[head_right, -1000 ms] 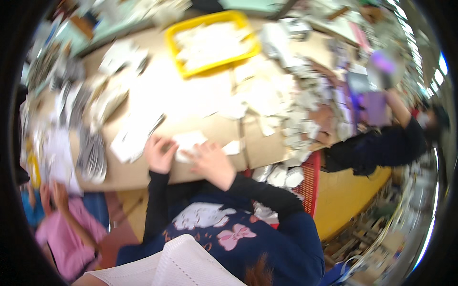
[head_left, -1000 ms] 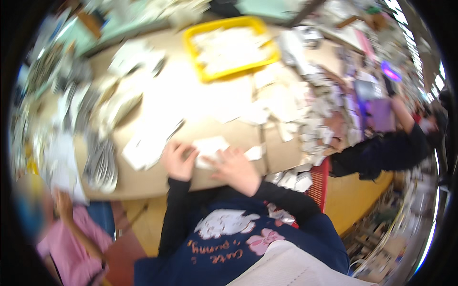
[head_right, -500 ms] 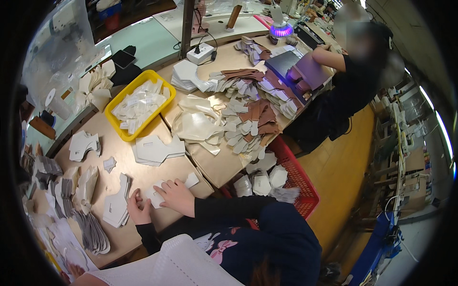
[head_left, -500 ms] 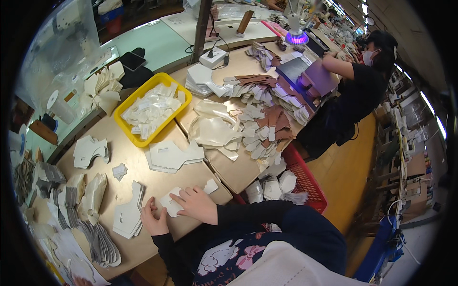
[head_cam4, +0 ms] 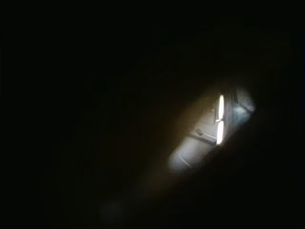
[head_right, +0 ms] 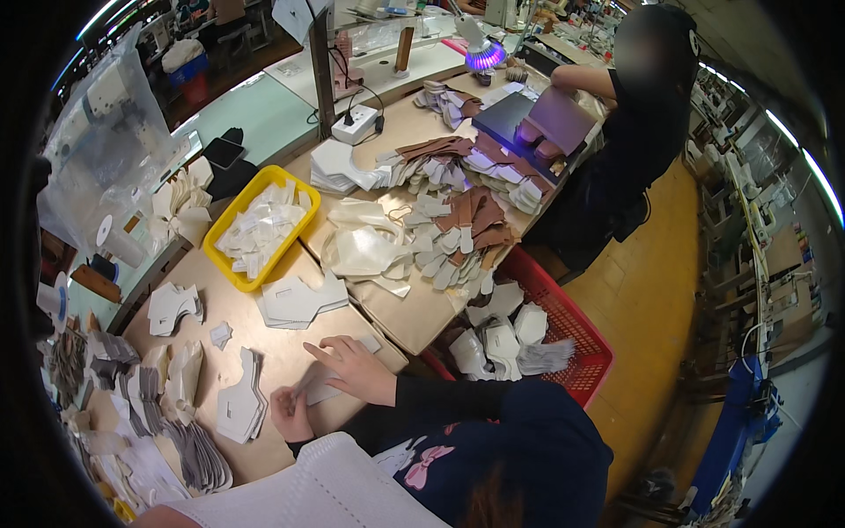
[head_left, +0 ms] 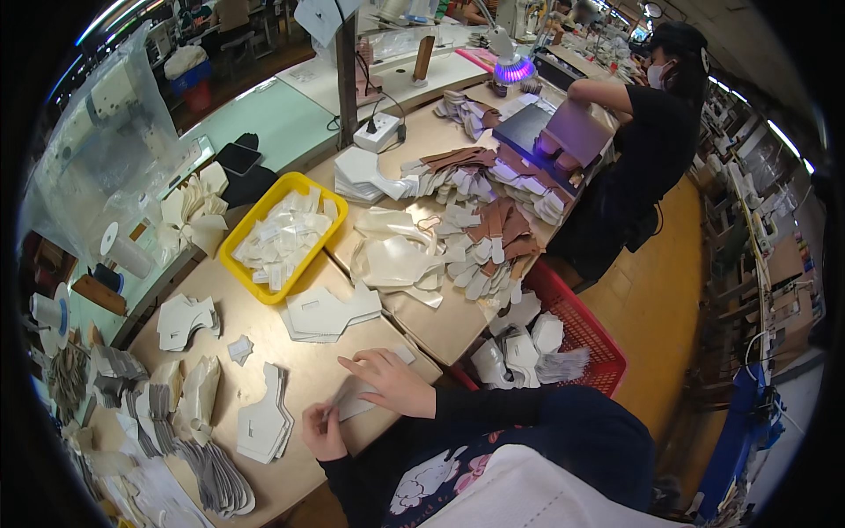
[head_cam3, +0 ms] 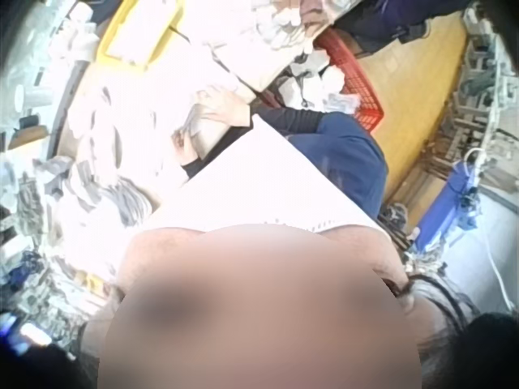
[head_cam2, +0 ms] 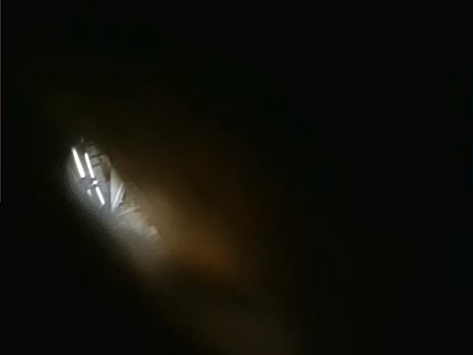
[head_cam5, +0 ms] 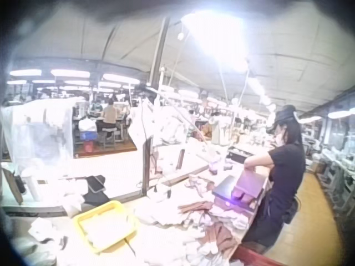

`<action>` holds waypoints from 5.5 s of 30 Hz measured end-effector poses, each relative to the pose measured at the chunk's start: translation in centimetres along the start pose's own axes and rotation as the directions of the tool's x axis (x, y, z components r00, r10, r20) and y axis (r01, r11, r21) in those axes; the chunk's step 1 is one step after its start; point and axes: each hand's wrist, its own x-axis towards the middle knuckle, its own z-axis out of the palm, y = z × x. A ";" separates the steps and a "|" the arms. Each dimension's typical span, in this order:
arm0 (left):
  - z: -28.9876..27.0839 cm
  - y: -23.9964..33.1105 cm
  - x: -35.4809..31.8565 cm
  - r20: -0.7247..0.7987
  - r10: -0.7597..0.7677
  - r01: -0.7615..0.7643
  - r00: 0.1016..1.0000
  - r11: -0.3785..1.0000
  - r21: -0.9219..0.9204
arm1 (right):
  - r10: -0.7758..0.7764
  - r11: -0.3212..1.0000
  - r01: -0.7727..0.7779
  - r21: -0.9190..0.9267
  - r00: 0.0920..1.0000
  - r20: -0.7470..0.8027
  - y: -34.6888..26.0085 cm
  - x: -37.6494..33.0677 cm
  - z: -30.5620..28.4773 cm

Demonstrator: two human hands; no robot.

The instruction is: The person repeatedly picks small white fabric pieces and rectangular inserts from a table, folds the fabric around the inserts, and places the assembled units into a yellow tray. The person handles items one at a time and continues the same folding and placement cycle throughout the clip.

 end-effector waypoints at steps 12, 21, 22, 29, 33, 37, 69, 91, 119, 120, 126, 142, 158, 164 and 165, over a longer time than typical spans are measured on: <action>-1.1 3.1 -0.5 0.003 -0.124 0.123 0.992 0.988 -0.089 | -0.082 0.897 -0.020 0.441 0.974 0.212 -0.3 2.2 -1.0; -2.3 1.9 -1.4 0.028 -0.278 0.278 0.960 0.938 -0.209 | -0.145 0.927 0.063 0.369 0.969 0.199 0.5 1.8 -3.9; -2.3 1.9 -1.4 0.027 -0.270 0.269 0.963 0.940 -0.210 | -0.129 0.923 0.040 0.383 0.969 0.210 0.5 1.6 -3.8; -1.3 2.9 -1.1 0.094 -0.206 0.217 0.974 0.968 -0.129 | -0.049 0.921 -0.061 0.386 0.962 0.268 -0.4 0.6 -3.1; -0.8 3.0 -1.2 0.045 -0.239 0.241 0.970 0.970 -0.040 | 0.022 0.910 -0.098 0.403 0.982 0.189 -1.1 0.7 -2.9; -0.1 3.2 -1.5 -0.003 -0.264 0.264 0.965 0.965 -0.005 | -0.014 0.967 -0.041 0.250 0.977 0.211 -1.4 1.0 -3.6; -12.6 0.5 -0.2 -0.266 0.168 0.129 0.949 0.563 0.816 | -0.075 0.996 0.065 0.058 0.982 0.176 1.8 3.8 1.5; -10.4 3.8 -0.8 -0.314 0.156 0.104 0.936 0.732 0.674 | -0.021 0.991 0.006 0.132 0.994 0.107 1.9 3.6 1.3; -4.6 -2.5 16.3 -0.458 0.213 0.213 0.863 0.668 0.713 | -0.288 0.954 0.301 0.002 0.912 0.291 1.3 0.5 -1.0; -4.8 -2.3 16.4 -0.464 0.159 0.217 0.871 0.723 0.656 | -0.298 0.951 0.309 0.005 0.911 0.287 1.4 0.4 -1.0; -6.0 -1.1 16.0 -0.507 0.060 0.113 0.860 0.946 0.304 | -0.281 0.960 0.273 0.067 0.918 0.281 1.7 0.2 -0.8; 0.2 7.2 4.1 0.041 -0.266 0.268 0.963 0.929 -0.254 | 0.134 0.773 -0.215 0.596 0.975 0.177 -2.5 6.4 -0.4; -4.8 6.1 1.0 -0.158 -0.421 0.198 0.893 0.683 -0.703 | 0.385 0.323 -0.128 0.938 0.923 -0.007 -7.6 10.1 3.1; -6.4 5.4 -0.2 -0.247 -0.439 0.205 0.864 0.753 -0.625 | 0.236 0.511 -0.084 0.855 0.971 -0.046 -5.8 16.9 3.8; -6.4 5.3 -0.3 -0.239 -0.441 0.204 0.865 0.745 -0.635 | 0.244 0.608 -0.169 0.776 0.970 0.020 -5.6 18.1 4.5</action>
